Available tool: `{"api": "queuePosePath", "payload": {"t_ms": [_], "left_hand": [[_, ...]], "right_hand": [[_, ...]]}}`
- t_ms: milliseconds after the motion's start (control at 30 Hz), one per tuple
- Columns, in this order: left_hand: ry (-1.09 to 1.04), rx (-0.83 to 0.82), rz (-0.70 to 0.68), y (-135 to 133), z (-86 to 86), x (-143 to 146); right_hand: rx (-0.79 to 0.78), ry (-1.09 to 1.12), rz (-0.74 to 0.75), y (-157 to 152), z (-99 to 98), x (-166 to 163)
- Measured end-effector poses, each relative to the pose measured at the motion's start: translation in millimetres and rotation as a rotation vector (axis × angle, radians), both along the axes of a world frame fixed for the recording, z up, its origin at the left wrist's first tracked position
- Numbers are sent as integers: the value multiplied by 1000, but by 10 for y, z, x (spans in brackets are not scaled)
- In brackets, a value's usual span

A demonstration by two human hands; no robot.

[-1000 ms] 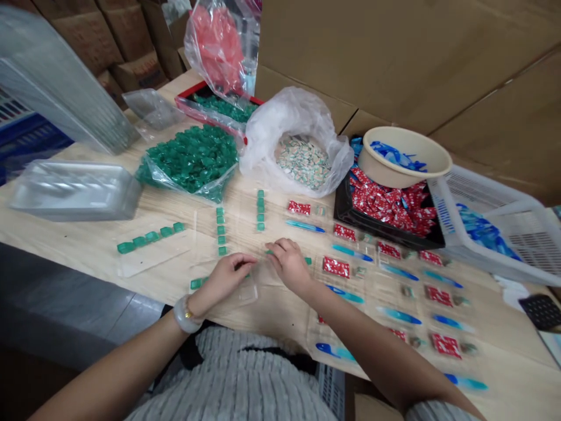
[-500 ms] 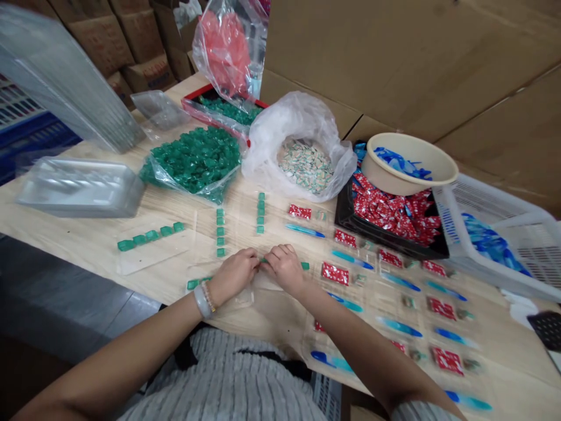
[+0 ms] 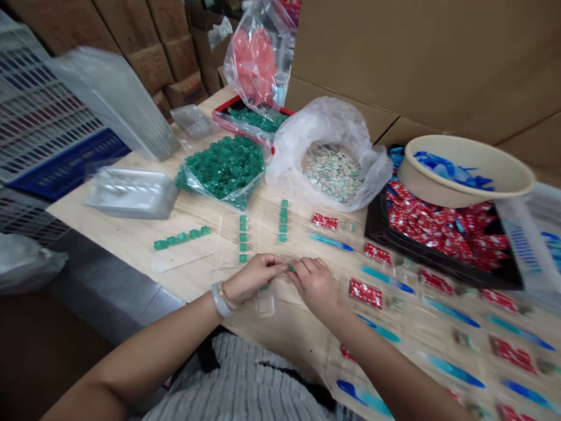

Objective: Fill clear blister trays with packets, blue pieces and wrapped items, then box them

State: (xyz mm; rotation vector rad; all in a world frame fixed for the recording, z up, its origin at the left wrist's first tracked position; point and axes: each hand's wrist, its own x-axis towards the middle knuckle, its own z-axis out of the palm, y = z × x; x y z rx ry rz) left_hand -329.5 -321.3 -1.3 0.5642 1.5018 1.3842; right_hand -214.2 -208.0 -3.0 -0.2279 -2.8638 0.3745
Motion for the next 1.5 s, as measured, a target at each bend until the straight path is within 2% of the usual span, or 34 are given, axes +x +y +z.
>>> {"api": "queuePosePath", "payload": {"t_ms": [67,100,200,300,367,433,533,667,800,900,967,1033,1100,1167,1233,1300,1367,1500], "left_hand": [[-102,-27,60,3,-10,-16],[-132,-31,84,1,-18,-25],[-113,1,124,-12,-23,-43],[84,79,123,-25,11,-35],[236,109,112,-26,36,-25],[313,100,84,-19,48,-20],[244,81,-20,3,58,-26],[178,115,-132,33,117,-46],[157,109,-149,40,190,-40],[-93,57,-205,19,211,-5],[-303,28,-181,2,215,23],[-413,5,-103,-10,214,46],[-398,-41,-27,-18,207,61],[-358,-100,10,-27,192,73],[-377,-121,10,-38,173,89],[-433,-98,-9,-45,153,116],[-431,-58,7,-42,136,150],[-279,-52,84,-19,106,188]], "right_hand": [[-88,15,-27,-46,-2,-27],[-186,20,-46,-66,-1,-39],[-668,14,-142,-100,20,-64],[-1207,-43,-256,-96,71,-78],[-1459,-84,-291,-79,115,-82],[-1639,-91,-317,-54,156,-77],[-1861,-117,-334,-13,191,-46],[-2011,-232,-269,26,195,12],[-1982,-149,-293,14,177,51],[-1936,-44,-325,-23,134,89],[-1869,-13,-342,-60,103,124],[-1716,42,-373,-109,94,163],[-1441,147,-390,-163,113,198],[-1128,217,-339,-216,144,222],[-894,221,-250,-262,162,234],[-776,205,-203,-303,153,240],[-727,201,-212,-335,123,245],[-583,166,-275,-312,62,218]]}}
